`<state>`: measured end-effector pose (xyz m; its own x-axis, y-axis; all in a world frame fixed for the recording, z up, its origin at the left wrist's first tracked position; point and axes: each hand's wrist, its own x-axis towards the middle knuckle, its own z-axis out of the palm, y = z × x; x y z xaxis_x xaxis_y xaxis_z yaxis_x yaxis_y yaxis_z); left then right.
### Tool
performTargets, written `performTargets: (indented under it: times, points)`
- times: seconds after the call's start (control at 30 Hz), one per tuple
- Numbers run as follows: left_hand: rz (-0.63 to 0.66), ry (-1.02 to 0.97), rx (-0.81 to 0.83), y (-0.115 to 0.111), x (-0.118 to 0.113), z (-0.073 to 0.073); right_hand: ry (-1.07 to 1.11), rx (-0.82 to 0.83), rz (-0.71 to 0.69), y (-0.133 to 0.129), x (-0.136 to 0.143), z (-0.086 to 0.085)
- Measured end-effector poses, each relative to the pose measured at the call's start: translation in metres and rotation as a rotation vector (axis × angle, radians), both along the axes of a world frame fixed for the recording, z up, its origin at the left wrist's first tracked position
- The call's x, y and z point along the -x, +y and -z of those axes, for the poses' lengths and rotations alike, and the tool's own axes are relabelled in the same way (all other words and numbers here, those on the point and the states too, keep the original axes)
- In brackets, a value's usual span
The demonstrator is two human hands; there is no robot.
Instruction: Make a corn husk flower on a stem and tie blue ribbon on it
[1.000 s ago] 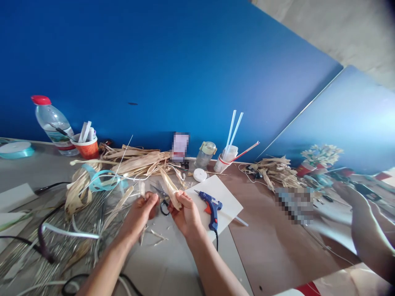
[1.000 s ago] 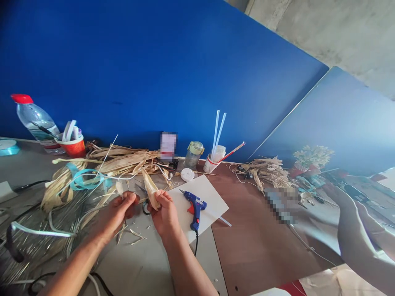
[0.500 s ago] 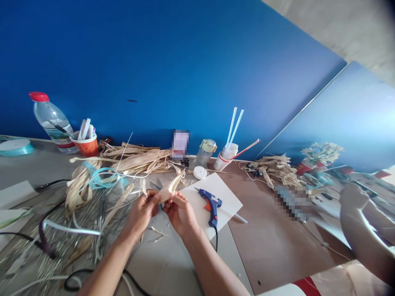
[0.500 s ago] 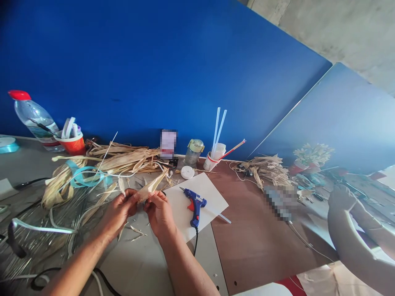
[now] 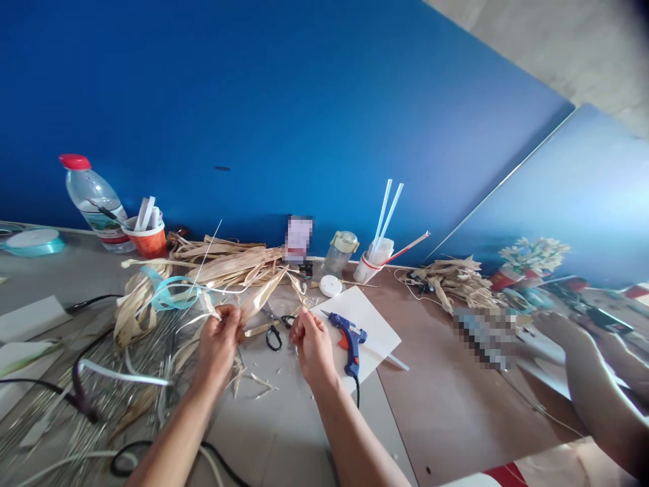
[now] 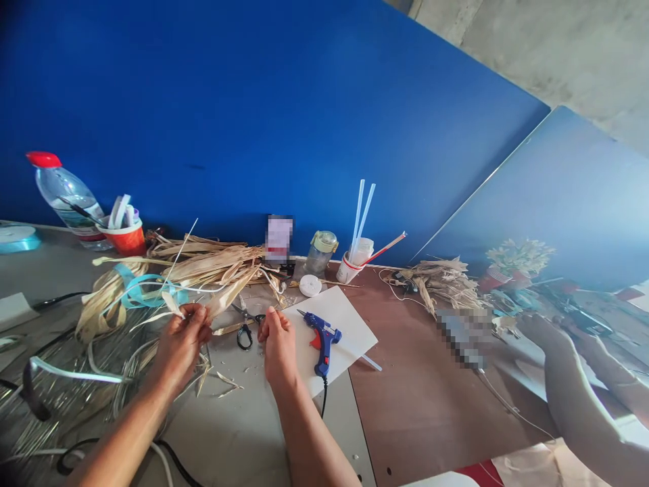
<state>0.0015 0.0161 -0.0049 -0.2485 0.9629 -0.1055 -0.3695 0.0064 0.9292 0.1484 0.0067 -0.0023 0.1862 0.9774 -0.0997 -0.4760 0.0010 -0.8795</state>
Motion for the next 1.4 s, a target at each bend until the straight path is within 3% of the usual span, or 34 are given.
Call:
performTargets:
  times: [0.23,0.37,0.47,0.6,0.77,1.03,1.2,1.4]
  points:
    - [0.061,0.170,0.018,-0.003,-0.003,0.001,-0.300,-0.036,0.056,-0.006,0.000,-0.005]
    - [0.100,0.331,0.016,-0.004,-0.005,0.006,-0.093,-0.033,-0.162,-0.010,0.009,-0.008]
    - [0.199,0.400,0.009,-0.005,-0.007,0.006,0.091,0.018,-0.288,-0.010,0.014,-0.005]
    - [0.344,0.216,0.008,-0.006,-0.008,0.006,0.184,0.082,-0.263,-0.006,0.014,0.001]
    - [0.493,0.055,0.091,-0.006,-0.007,0.006,0.168,0.038,-0.178,-0.004,0.012,0.001]
    - [0.388,-0.032,0.064,-0.010,-0.012,-0.007,0.249,0.078,-0.130,0.000,0.007,-0.001]
    - [0.450,0.057,0.011,-0.012,-0.012,-0.002,0.446,0.217,-0.124,0.006,0.001,-0.001]
    - [0.390,0.057,0.023,-0.008,-0.009,0.002,0.478,0.247,-0.037,0.008,-0.009,0.000]
